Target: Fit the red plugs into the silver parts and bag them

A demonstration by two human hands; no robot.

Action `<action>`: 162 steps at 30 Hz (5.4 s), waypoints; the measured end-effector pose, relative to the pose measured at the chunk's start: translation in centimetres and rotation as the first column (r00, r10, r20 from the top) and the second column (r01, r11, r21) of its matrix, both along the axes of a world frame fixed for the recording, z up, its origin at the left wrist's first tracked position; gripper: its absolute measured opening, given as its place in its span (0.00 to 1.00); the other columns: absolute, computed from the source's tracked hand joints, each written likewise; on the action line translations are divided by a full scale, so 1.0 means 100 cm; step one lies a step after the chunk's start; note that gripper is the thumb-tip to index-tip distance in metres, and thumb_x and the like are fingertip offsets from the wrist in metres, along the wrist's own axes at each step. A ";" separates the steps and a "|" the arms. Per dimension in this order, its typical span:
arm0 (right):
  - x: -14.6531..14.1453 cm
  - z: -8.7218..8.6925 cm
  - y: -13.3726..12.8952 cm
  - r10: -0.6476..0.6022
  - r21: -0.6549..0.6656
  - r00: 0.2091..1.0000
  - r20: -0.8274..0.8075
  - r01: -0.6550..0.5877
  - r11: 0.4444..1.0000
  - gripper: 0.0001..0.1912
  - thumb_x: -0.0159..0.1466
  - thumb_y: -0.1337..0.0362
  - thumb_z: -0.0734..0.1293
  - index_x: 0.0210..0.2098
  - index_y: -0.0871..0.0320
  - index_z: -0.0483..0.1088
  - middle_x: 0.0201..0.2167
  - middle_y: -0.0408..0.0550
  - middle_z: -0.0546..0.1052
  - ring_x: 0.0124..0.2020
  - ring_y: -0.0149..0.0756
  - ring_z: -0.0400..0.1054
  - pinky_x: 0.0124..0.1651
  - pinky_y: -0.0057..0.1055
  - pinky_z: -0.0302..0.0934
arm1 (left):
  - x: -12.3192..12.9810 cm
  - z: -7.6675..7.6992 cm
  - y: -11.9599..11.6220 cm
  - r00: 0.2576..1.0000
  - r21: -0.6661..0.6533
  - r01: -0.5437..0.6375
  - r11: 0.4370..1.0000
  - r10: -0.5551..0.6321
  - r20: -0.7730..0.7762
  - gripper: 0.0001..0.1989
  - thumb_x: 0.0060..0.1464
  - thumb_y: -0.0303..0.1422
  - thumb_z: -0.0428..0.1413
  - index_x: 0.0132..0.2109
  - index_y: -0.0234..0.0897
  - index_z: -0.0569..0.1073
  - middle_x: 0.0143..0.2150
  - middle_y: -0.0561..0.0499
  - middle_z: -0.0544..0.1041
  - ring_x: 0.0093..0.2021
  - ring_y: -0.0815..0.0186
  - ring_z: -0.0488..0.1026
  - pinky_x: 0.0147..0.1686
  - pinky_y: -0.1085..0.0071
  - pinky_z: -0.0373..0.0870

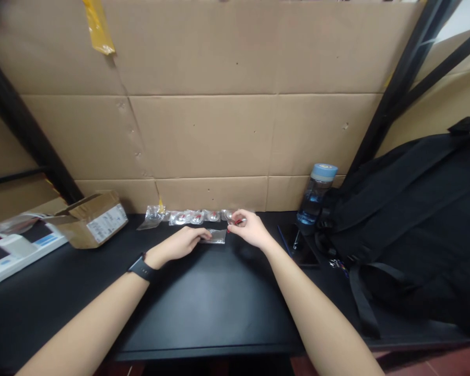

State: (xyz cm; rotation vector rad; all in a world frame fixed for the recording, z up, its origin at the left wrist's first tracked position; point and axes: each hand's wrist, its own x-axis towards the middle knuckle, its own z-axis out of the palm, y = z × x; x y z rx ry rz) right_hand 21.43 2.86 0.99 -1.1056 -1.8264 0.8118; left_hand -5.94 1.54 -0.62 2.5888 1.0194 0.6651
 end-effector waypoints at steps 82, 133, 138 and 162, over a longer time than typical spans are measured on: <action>-0.012 -0.016 -0.006 0.196 0.035 0.904 0.380 -0.226 0.974 0.12 0.55 0.70 0.74 0.38 0.57 0.71 0.29 0.41 0.76 0.27 0.30 0.70 0.31 0.24 0.62 | 0.031 0.001 -0.044 0.923 0.041 0.036 0.999 -0.018 -0.383 0.36 0.57 0.18 0.48 0.64 0.62 0.67 0.73 0.54 0.56 0.70 0.52 0.56 0.64 0.48 0.58; 0.019 -0.027 0.025 0.016 0.187 0.857 0.515 -0.130 0.974 0.16 0.54 0.72 0.75 0.41 0.53 0.76 0.34 0.41 0.80 0.30 0.31 0.71 0.34 0.24 0.59 | 0.042 0.004 -0.030 0.980 0.239 -0.148 0.960 0.175 -0.097 0.12 0.54 0.34 0.65 0.45 0.44 0.74 0.45 0.52 0.77 0.48 0.58 0.71 0.48 0.63 0.64; 0.013 -0.025 0.023 0.101 0.181 0.887 0.451 -0.202 0.963 0.02 0.60 0.67 0.73 0.33 0.56 0.78 0.30 0.43 0.81 0.28 0.31 0.70 0.34 0.26 0.60 | 0.041 0.003 -0.027 0.978 0.243 -0.173 0.954 0.196 -0.070 0.11 0.54 0.35 0.66 0.44 0.44 0.75 0.43 0.52 0.78 0.46 0.57 0.71 0.47 0.63 0.63; 0.007 -0.025 0.021 0.120 -0.072 0.906 0.405 -0.099 0.993 0.11 0.63 0.63 0.65 0.28 0.60 0.77 0.28 0.46 0.79 0.31 0.35 0.71 0.35 0.29 0.59 | 0.036 -0.017 -0.002 0.880 -0.343 -0.317 0.884 0.409 0.242 0.06 0.54 0.35 0.58 0.39 0.40 0.75 0.36 0.52 0.83 0.38 0.62 0.79 0.42 0.68 0.67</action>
